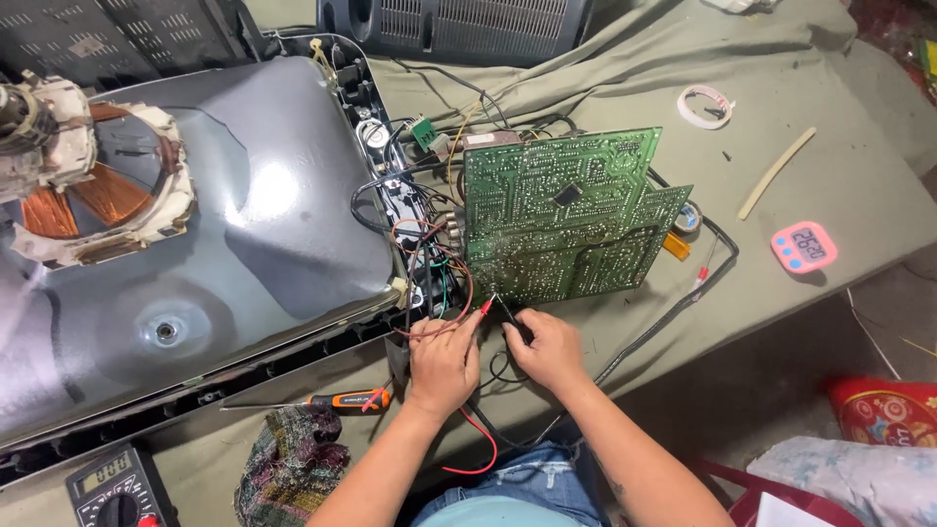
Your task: Testing electronic components on a CRT television circuit board using a digital multimeter.
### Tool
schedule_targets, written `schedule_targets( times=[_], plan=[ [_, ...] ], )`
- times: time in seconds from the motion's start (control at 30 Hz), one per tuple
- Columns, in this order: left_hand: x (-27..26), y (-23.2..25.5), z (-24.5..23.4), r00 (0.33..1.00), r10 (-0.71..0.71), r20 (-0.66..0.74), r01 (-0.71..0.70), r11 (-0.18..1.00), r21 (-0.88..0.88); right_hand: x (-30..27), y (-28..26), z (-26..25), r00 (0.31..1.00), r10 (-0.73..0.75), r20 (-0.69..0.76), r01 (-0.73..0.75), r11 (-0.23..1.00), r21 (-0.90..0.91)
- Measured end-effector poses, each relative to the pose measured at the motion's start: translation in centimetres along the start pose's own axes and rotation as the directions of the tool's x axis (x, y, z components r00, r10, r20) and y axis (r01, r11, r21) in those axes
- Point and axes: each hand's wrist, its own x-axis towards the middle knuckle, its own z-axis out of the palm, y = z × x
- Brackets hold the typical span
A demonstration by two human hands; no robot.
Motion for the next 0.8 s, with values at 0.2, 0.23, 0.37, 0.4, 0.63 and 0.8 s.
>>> schedule_targets(
  times=[0.2, 0.23, 0.37, 0.4, 0.63, 0.8],
  plan=[
    [0.6, 0.4, -0.6, 1.000, 0.002, -0.004, -0.002, 1.000, 0.000, -0.1, 0.1, 0.1, 0.999, 0.032, 0.004, -0.032, 0.999, 0.003],
    [0.4, 0.3, -0.4, 1.000, 0.004, 0.001, -0.004, 1.000, 0.023, -0.1, -0.1, -0.1, 1.000, 0.019, 0.004, -0.019, 1.000, -0.009],
    [0.4, 0.4, -0.5, 1.000, 0.007, -0.006, -0.007, 1.000, 0.021, -0.3, 0.7, 0.5, 1.000, -0.002, -0.015, 0.002, 1.000, 0.005],
    [0.4, 0.2, -0.3, 1.000, 0.009, -0.007, -0.009, 1.000, 0.022, -0.1, 0.7, 0.5, 1.000, -0.003, -0.018, 0.003, 1.000, 0.006],
    [0.6, 0.5, -0.8, 1.000, -0.002, -0.021, 0.002, 1.000, 0.019, -0.2, -0.1, 0.1, 1.000, 0.001, 0.002, -0.001, 0.999, -0.038],
    [0.9, 0.4, -0.9, 1.000, 0.009, -0.021, -0.009, 1.000, 0.002, 0.0, 0.9, 0.5, 0.999, 0.018, -0.045, -0.015, 0.998, 0.059]
  ],
)
